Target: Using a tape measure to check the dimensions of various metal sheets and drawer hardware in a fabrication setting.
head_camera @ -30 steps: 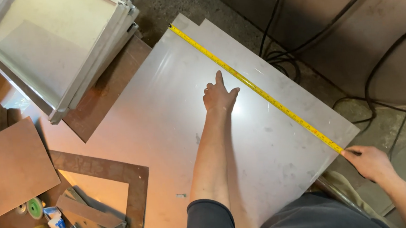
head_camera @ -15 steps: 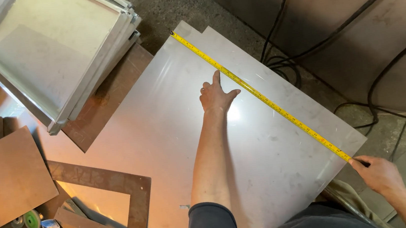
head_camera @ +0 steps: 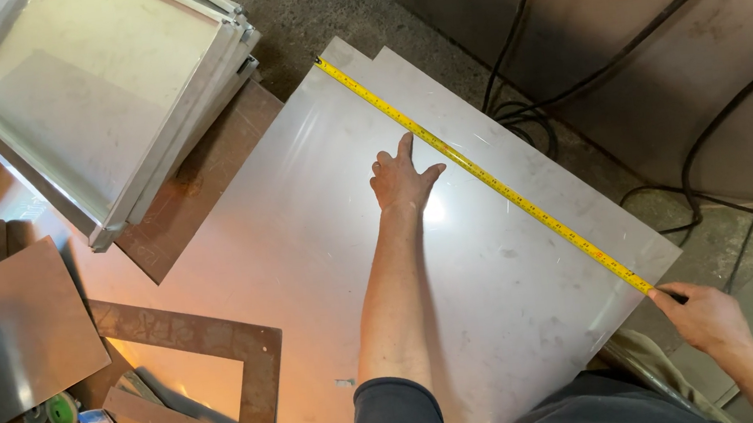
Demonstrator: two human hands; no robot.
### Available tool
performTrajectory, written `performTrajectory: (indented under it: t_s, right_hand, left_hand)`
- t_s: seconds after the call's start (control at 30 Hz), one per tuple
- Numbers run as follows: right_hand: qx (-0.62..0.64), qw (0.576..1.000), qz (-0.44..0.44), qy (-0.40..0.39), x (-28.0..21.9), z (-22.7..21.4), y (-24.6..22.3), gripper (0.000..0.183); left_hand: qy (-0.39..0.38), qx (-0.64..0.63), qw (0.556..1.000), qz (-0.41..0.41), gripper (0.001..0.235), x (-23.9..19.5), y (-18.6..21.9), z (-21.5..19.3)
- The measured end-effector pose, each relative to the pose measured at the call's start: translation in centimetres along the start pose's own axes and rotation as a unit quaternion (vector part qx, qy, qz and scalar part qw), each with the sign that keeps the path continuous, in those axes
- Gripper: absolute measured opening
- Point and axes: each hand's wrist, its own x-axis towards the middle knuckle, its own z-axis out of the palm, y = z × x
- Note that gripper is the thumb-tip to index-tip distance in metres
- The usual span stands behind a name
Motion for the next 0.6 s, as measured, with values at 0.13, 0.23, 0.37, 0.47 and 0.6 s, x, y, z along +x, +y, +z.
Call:
performTrajectory:
  t_s: [0.13, 0.23, 0.37, 0.47, 0.6]
  right_hand:
    - [-0.007, 1.0, 0.011, -0.01, 0.0, -0.2, -0.4, 0.049]
    - [-0.021, 0.999, 0.038, -0.031, 0.3, -0.1, -0.2, 0.051]
    - [-0.039, 0.999, 0.018, -0.023, 0.9, 0.7, 0.7, 0.052]
    - [-0.039, 0.999, 0.005, -0.01, 1.1, 0.9, 1.0, 0.053]
    - [-0.04, 0.998, 0.037, -0.032, 0.9, 0.6, 0.4, 0.054]
  left_hand:
    - [-0.004, -0.004, 1.0, -0.004, 0.092, -0.1, 0.2, -0.3]
    - [-0.006, 0.001, 1.0, -0.009, 0.097, -0.1, 0.3, -0.3]
    - [-0.011, 0.008, 1.0, -0.013, 0.1, 0.1, 0.3, -0.4]
    - [-0.013, 0.009, 1.0, -0.016, 0.1, 0.1, 0.3, -0.4]
    - [-0.017, 0.012, 1.0, -0.02, 0.102, 0.2, 0.3, -0.5]
